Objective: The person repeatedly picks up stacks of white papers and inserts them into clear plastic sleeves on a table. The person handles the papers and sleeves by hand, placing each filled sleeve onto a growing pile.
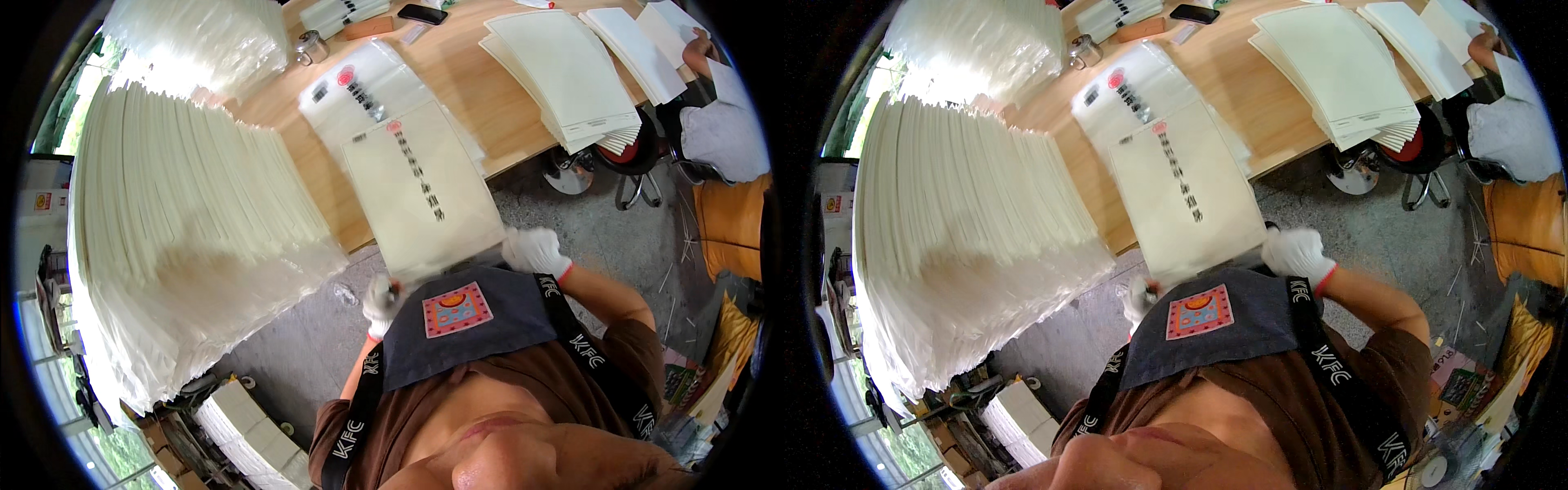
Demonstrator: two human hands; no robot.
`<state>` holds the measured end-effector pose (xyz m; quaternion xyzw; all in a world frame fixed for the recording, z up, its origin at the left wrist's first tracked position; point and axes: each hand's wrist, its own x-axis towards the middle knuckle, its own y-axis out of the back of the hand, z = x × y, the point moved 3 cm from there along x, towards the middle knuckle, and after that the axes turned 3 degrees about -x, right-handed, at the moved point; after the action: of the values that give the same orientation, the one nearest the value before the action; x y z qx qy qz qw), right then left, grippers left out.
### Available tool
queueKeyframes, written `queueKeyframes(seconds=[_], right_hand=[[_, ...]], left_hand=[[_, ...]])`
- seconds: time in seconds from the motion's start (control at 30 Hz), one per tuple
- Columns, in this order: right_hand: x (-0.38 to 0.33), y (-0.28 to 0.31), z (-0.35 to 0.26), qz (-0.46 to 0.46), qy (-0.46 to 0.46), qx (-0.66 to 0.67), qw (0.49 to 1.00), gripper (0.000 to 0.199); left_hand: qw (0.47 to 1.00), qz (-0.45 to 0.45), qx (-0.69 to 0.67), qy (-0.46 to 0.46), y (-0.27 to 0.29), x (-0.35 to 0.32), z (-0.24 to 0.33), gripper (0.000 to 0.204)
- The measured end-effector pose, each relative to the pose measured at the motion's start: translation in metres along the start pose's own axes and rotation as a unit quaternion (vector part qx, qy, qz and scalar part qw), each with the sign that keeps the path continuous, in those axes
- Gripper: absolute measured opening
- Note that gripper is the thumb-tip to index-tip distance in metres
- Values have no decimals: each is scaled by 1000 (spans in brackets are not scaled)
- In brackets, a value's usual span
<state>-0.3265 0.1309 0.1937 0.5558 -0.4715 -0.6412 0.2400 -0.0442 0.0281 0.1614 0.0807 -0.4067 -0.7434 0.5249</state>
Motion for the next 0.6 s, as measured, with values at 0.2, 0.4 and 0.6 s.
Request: queueKeyframes(seconds=[0.2,0.4,0.6], right_hand=[[17,-22,6,143,98,-23,985,23],[14,-32,21,5,82,-15,996,24],[67,-62,70,24,-42,519,854,27]], left_hand=[[994,-51,-52,76,-21,34,-10,13],[988,-137,-65,43,-45,-17,-77,17],[879,33,-337,335,-50,7,-96,17]])
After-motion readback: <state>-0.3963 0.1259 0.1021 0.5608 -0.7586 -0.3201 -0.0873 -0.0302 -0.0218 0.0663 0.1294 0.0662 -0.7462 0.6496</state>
